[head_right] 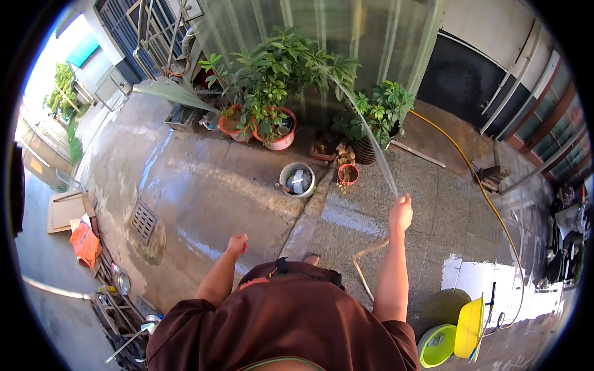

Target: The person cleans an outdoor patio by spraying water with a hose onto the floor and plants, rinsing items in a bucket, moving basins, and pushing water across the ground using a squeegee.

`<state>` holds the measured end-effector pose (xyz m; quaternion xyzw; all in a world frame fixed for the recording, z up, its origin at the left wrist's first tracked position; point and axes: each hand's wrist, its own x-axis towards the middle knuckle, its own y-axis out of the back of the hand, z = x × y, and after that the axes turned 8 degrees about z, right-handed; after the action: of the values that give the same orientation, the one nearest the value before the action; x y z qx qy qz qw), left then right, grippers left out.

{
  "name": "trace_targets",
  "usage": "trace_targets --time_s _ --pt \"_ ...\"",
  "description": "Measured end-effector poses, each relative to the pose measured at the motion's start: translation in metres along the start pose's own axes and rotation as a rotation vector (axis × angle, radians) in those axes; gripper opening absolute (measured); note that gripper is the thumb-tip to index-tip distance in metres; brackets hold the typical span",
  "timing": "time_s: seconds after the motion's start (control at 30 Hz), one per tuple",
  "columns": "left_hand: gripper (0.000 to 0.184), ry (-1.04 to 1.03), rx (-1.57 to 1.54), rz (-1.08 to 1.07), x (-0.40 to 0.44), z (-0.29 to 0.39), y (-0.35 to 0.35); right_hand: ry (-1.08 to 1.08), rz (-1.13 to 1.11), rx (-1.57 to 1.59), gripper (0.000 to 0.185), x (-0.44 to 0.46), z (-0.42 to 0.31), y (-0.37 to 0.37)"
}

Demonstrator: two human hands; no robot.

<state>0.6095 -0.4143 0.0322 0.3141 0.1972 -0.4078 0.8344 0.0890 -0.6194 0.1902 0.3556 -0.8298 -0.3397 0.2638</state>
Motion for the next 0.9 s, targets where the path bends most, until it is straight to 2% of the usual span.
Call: trace_targets --time_s 0.07,0.17,0.2,0.4,0.53,0.63,0.8,0.9 --pt "0.024 -0.011 -0.014 0.006 0.005 -0.007 0.001 -0.027 -0.104 -0.075 0.042 -0.016 -0.003 0.004" --pt "0.025 -0.003 0.013 0.020 0.009 -0.013 0.006 0.015 -0.122 -0.089 0.040 -0.038 0.009 -0.012" --pt "0.026 0.005 0.028 0.025 0.010 -0.012 0.007 -0.036 -0.165 -0.064 0.040 -0.039 0.006 -0.008" --pt "0.024 0.057 0.007 0.015 0.012 -0.006 0.012 -0.035 0.063 0.122 0.042 -0.004 -0.007 0.022" --pt "0.022 0.035 0.010 -0.029 0.010 0.000 0.004 -0.102 0.007 -0.052 0.044 0.010 0.005 0.025" --pt "0.021 0.036 0.021 -0.056 0.002 0.005 -0.002 -0.076 -0.034 -0.106 0.044 0.007 0.005 0.023" --pt "0.022 0.050 0.016 -0.039 0.007 -0.005 0.006 0.029 0.031 0.033 0.040 0.007 -0.041 0.042" --pt "0.023 0.063 0.029 -0.015 0.013 -0.006 0.007 0.059 -0.013 -0.010 0.040 0.008 -0.048 0.039"
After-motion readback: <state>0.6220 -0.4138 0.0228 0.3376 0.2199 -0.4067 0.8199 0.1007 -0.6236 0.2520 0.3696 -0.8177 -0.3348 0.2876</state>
